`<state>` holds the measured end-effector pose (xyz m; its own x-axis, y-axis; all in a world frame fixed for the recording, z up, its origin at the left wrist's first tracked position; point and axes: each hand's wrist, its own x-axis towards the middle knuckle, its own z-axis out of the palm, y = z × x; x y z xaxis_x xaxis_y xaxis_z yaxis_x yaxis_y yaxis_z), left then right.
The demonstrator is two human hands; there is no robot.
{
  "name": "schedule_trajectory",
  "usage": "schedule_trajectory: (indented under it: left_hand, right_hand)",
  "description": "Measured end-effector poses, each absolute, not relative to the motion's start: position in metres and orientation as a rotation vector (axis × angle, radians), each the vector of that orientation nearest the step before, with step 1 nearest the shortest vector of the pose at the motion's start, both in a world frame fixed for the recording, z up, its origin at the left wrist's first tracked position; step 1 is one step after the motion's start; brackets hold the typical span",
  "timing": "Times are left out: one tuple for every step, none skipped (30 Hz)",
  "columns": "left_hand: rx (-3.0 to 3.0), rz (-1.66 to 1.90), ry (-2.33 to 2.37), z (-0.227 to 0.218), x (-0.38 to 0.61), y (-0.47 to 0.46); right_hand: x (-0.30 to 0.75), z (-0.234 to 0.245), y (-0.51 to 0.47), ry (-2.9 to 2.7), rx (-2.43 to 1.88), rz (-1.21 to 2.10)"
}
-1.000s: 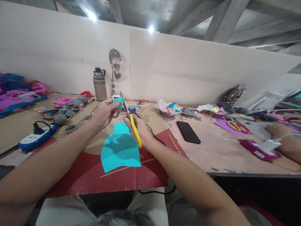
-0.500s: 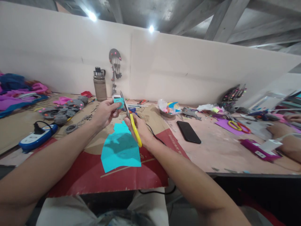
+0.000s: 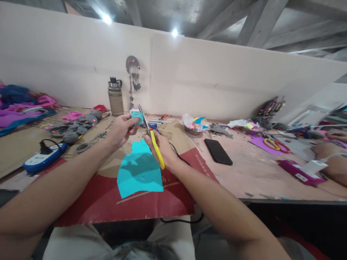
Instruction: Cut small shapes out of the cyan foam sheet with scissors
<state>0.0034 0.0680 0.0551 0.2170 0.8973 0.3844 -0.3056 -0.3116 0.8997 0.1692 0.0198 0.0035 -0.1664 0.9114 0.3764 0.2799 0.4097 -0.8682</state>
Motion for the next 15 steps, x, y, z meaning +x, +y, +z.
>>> schedule_trajectory:
  left_hand:
    - [1.372,1.366,0.616,0.055,0.0033,0.0681]
    - [1.372,1.366,0.615,0.0549,0.0031,0.0683]
    - [1.375,1.365,0.614,0.0546,0.003,0.0686]
    - [1.379,1.363,0.615,0.0542,0.0029,0.0689]
    - [1.385,1.359,0.617,0.0537,0.0027,0.0694]
    - [1.392,1.355,0.62,0.0531,0.0025,0.07]
    - [1.401,1.353,0.623,0.0525,0.0024,0.0706]
    - [1.408,1.35,0.626,0.052,0.0022,0.0712]
    - [1.413,1.347,0.628,0.0516,0.002,0.0716]
    - [1.416,1.344,0.628,0.0512,0.0018,0.072]
    - [1.416,1.342,0.629,0.051,0.0017,0.0722]
    - [1.414,1.344,0.629,0.051,0.0016,0.0722]
    - [1.409,1.346,0.628,0.0511,0.0016,0.072]
    - [1.406,1.351,0.627,0.0513,0.0017,0.0717]
    - [1.402,1.357,0.624,0.0516,0.0019,0.0714]
  right_hand:
    - [0.1694,0.0035,0.02,-1.704,-1.042,0.807]
    - [0.1697,0.0033,0.0204,-1.718,-1.03,0.809]
    - [0.1698,0.003,0.0208,-1.721,-1.024,0.811]
    - [0.1699,0.0026,0.0214,-1.714,-1.025,0.81]
    - [0.1699,0.0021,0.0219,-1.712,-1.03,0.809]
    - [0.1699,0.0016,0.0224,-1.712,-1.035,0.808]
    - [0.1698,0.0012,0.0227,-1.714,-1.039,0.804]
    - [0.1697,0.0008,0.0229,-1.718,-1.042,0.8]
    - [0.1697,0.0006,0.0229,-1.723,-1.043,0.797]
    - [0.1697,0.0005,0.0228,-1.725,-1.044,0.794]
    - [0.1698,0.0004,0.0226,-1.725,-1.044,0.791]
    - [0.17,0.0005,0.0224,-1.725,-1.043,0.789]
    - [0.1702,0.0007,0.0223,-1.727,-1.04,0.788]
    - [0.1704,0.0009,0.0221,-1.73,-1.036,0.785]
    - [0.1706,0.001,0.022,-1.734,-1.033,0.783]
